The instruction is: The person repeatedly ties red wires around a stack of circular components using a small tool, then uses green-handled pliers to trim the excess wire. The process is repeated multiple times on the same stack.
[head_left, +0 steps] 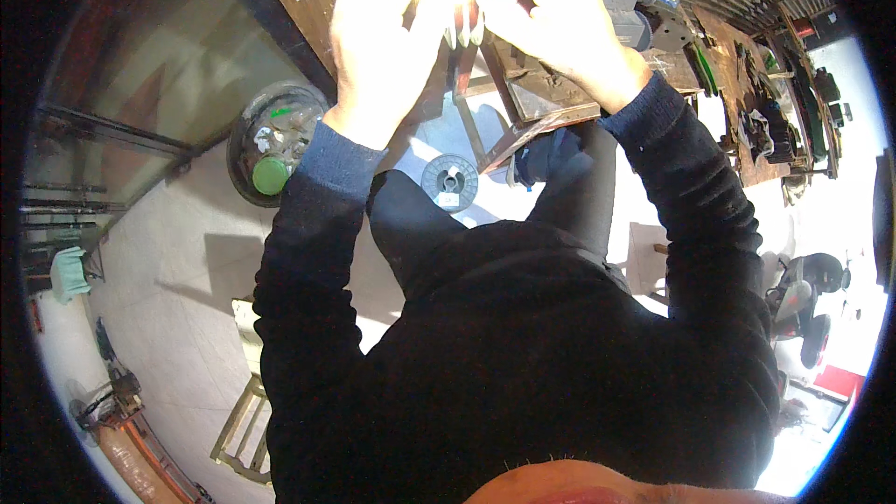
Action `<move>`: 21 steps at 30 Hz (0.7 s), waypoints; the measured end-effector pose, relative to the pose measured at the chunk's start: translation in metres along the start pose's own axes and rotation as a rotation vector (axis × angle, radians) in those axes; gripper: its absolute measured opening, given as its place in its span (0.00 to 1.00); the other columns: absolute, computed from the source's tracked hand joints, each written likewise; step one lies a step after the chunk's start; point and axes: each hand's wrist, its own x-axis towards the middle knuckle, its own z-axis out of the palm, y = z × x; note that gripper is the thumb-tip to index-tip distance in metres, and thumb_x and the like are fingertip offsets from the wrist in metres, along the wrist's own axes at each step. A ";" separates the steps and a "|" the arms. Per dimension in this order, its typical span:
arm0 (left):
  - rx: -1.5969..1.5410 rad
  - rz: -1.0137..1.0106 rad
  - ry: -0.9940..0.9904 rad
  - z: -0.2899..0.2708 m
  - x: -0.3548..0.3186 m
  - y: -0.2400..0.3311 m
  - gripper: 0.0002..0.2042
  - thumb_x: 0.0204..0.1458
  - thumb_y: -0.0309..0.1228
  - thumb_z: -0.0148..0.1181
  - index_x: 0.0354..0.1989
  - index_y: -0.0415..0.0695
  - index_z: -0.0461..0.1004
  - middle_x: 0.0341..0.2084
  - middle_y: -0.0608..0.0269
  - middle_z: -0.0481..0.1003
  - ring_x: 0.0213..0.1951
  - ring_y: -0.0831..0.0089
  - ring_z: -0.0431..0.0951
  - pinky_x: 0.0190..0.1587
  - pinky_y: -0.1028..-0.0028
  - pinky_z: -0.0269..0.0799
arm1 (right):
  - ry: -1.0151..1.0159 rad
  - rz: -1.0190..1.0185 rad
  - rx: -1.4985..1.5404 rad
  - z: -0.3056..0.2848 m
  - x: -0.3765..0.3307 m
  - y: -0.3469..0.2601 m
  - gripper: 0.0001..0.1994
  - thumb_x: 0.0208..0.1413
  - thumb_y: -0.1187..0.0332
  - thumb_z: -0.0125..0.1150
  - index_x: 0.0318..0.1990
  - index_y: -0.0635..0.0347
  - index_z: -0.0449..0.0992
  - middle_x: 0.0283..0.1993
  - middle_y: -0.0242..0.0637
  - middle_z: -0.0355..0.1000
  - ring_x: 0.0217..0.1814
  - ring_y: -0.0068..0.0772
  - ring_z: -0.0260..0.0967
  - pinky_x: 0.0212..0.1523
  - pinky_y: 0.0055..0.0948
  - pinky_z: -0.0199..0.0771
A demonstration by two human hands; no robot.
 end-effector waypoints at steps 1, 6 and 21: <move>-0.192 -0.125 0.030 0.010 -0.009 0.004 0.10 0.60 0.31 0.64 0.45 0.38 0.80 0.39 0.59 0.81 0.43 0.69 0.82 0.48 0.73 0.78 | -0.039 -0.063 -0.220 -0.004 -0.001 0.003 0.21 0.63 0.73 0.66 0.61 0.67 0.73 0.58 0.44 0.76 0.59 0.36 0.76 0.57 0.35 0.80; 0.337 0.185 -0.109 0.005 0.006 -0.004 0.09 0.59 0.29 0.65 0.45 0.39 0.81 0.40 0.59 0.81 0.43 0.68 0.81 0.49 0.72 0.77 | -0.084 -0.286 -0.409 -0.012 0.003 0.007 0.17 0.62 0.73 0.67 0.57 0.68 0.77 0.53 0.44 0.80 0.52 0.35 0.79 0.53 0.34 0.82; 0.608 0.527 -0.003 -0.022 -0.007 -0.036 0.06 0.54 0.24 0.68 0.40 0.42 0.81 0.40 0.58 0.80 0.43 0.65 0.82 0.47 0.70 0.78 | -0.228 -0.467 -1.427 -0.029 -0.013 -0.072 0.12 0.58 0.72 0.61 0.47 0.66 0.80 0.43 0.50 0.78 0.41 0.52 0.77 0.43 0.44 0.81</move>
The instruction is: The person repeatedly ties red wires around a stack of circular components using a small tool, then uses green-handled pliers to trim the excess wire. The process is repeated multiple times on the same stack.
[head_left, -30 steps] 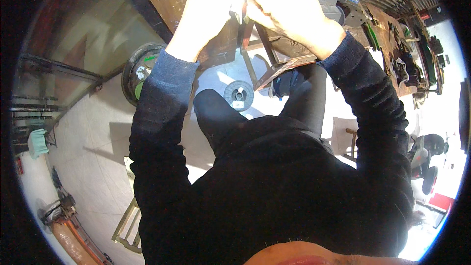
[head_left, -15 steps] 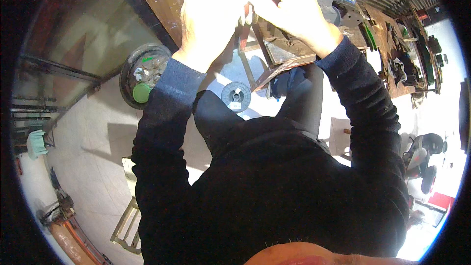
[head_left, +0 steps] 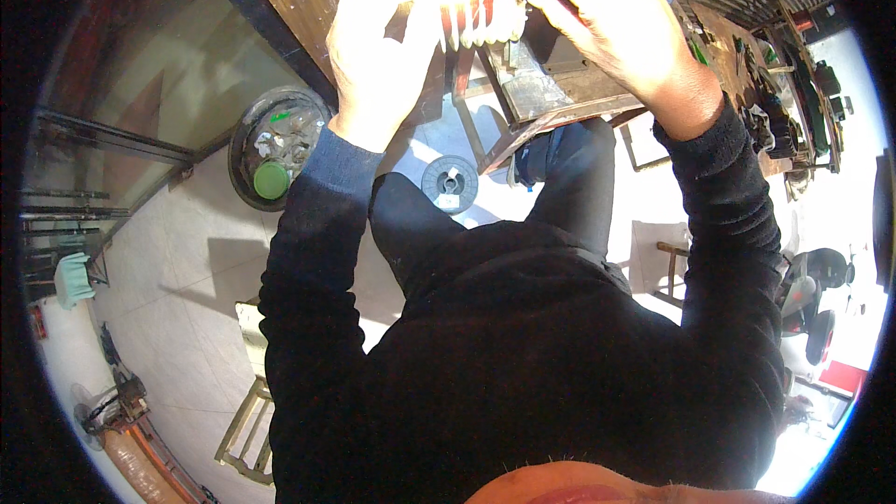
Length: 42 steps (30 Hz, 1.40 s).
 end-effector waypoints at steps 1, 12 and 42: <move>-0.019 -0.013 0.003 0.000 0.000 0.000 0.06 0.54 0.24 0.68 0.40 0.42 0.81 0.40 0.58 0.80 0.43 0.65 0.82 0.47 0.70 0.78 | -0.027 -0.003 -0.033 -0.003 0.002 -0.003 0.12 0.58 0.72 0.61 0.48 0.66 0.80 0.43 0.50 0.78 0.42 0.52 0.78 0.43 0.43 0.81; 0.022 -0.077 -0.052 -0.018 -0.005 0.017 0.09 0.56 0.18 0.65 0.44 0.38 0.77 0.47 0.60 0.76 0.49 0.72 0.77 0.51 0.73 0.75 | 0.059 -0.121 1.826 0.058 0.053 -0.013 0.19 0.63 0.66 0.66 0.57 0.66 0.75 0.52 0.45 0.78 0.53 0.35 0.77 0.52 0.34 0.80; 0.136 -0.021 -0.337 0.000 0.048 0.014 0.10 0.52 0.23 0.68 0.43 0.41 0.79 0.48 0.54 0.79 0.52 0.60 0.78 0.58 0.64 0.73 | -0.063 0.008 1.494 0.017 0.063 -0.005 0.22 0.63 0.63 0.67 0.60 0.67 0.74 0.60 0.44 0.73 0.60 0.35 0.73 0.59 0.35 0.75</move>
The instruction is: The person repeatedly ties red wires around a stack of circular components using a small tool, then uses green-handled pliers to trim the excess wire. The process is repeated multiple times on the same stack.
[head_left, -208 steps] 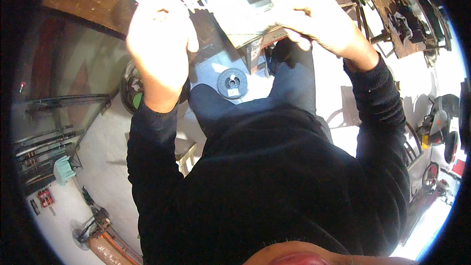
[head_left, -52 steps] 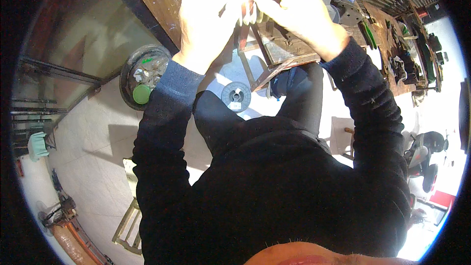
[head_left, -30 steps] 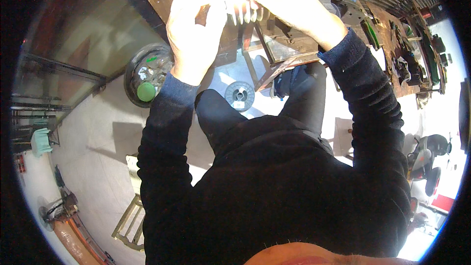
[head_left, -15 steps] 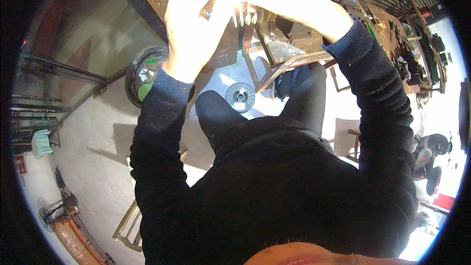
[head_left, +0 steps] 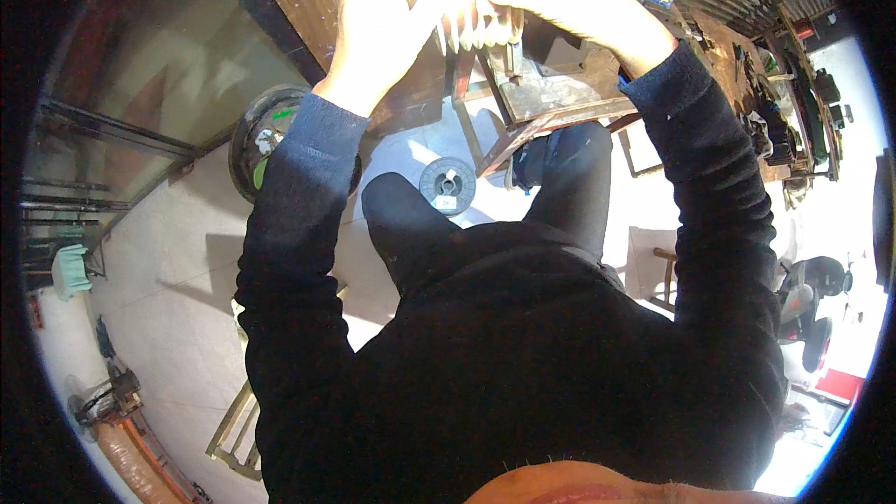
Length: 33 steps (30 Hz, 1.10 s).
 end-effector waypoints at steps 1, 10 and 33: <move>-0.004 -0.011 0.004 0.002 0.000 -0.001 0.11 0.52 0.23 0.68 0.43 0.41 0.79 0.48 0.54 0.79 0.52 0.60 0.78 0.58 0.64 0.73 | 0.015 0.003 0.020 0.001 -0.001 0.001 0.23 0.63 0.63 0.67 0.60 0.67 0.73 0.61 0.44 0.73 0.60 0.35 0.73 0.59 0.35 0.75; -0.014 -0.048 0.070 0.009 -0.012 -0.001 0.11 0.52 0.23 0.68 0.44 0.41 0.79 0.49 0.54 0.79 0.53 0.59 0.78 0.58 0.64 0.72 | 0.326 0.116 -0.058 0.005 -0.032 0.042 0.23 0.64 0.65 0.67 0.62 0.67 0.73 0.60 0.42 0.75 0.60 0.34 0.73 0.60 0.36 0.76; -0.054 -0.088 0.077 0.003 -0.010 -0.012 0.14 0.52 0.24 0.68 0.47 0.41 0.78 0.50 0.53 0.78 0.54 0.58 0.77 0.59 0.64 0.72 | 0.358 0.232 -0.255 -0.009 -0.043 0.030 0.17 0.65 0.64 0.63 0.54 0.69 0.78 0.47 0.40 0.81 0.50 0.31 0.77 0.53 0.35 0.78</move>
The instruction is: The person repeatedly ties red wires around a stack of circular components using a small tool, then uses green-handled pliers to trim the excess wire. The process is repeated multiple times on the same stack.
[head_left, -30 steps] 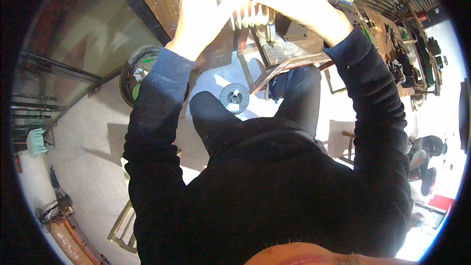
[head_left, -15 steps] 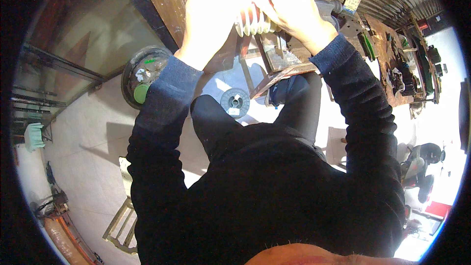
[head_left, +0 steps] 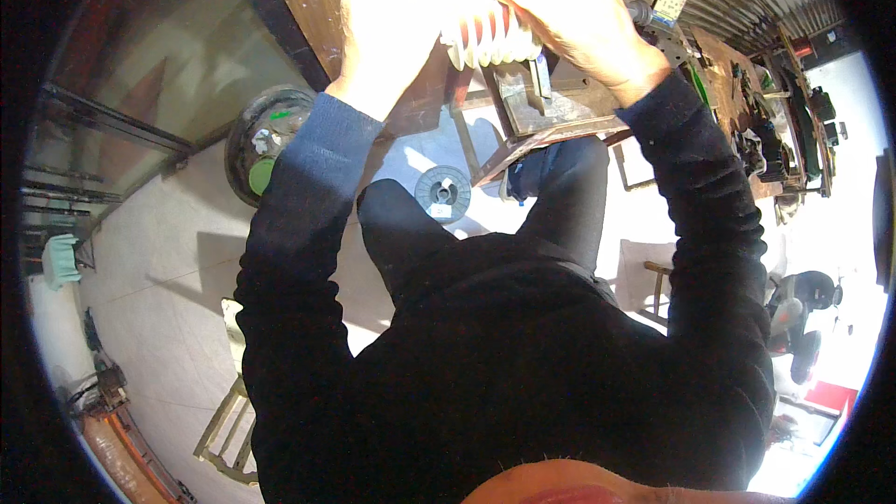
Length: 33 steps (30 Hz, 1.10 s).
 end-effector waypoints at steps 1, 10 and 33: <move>-0.003 -0.003 0.003 -0.001 0.000 -0.001 0.14 0.52 0.24 0.68 0.47 0.41 0.78 0.50 0.53 0.78 0.54 0.58 0.77 0.59 0.64 0.72 | -0.063 0.073 0.082 -0.004 -0.001 -0.005 0.17 0.66 0.64 0.62 0.54 0.69 0.78 0.47 0.40 0.80 0.50 0.31 0.77 0.53 0.34 0.78; -0.013 -0.017 -0.010 -0.007 0.004 -0.006 0.15 0.52 0.24 0.68 0.48 0.41 0.77 0.51 0.53 0.78 0.55 0.58 0.77 0.60 0.64 0.72 | -0.146 -0.436 -0.605 -0.015 0.024 -0.007 0.19 0.66 0.68 0.60 0.61 0.65 0.75 0.60 0.46 0.76 0.60 0.34 0.74 0.60 0.35 0.74; 0.028 0.092 -0.160 -0.013 0.014 -0.001 0.17 0.52 0.25 0.68 0.51 0.41 0.76 0.52 0.52 0.77 0.56 0.57 0.76 0.60 0.63 0.71 | -0.364 0.039 0.040 -0.025 0.046 -0.004 0.27 0.64 0.57 0.65 0.64 0.68 0.73 0.63 0.43 0.74 0.64 0.34 0.70 0.64 0.37 0.71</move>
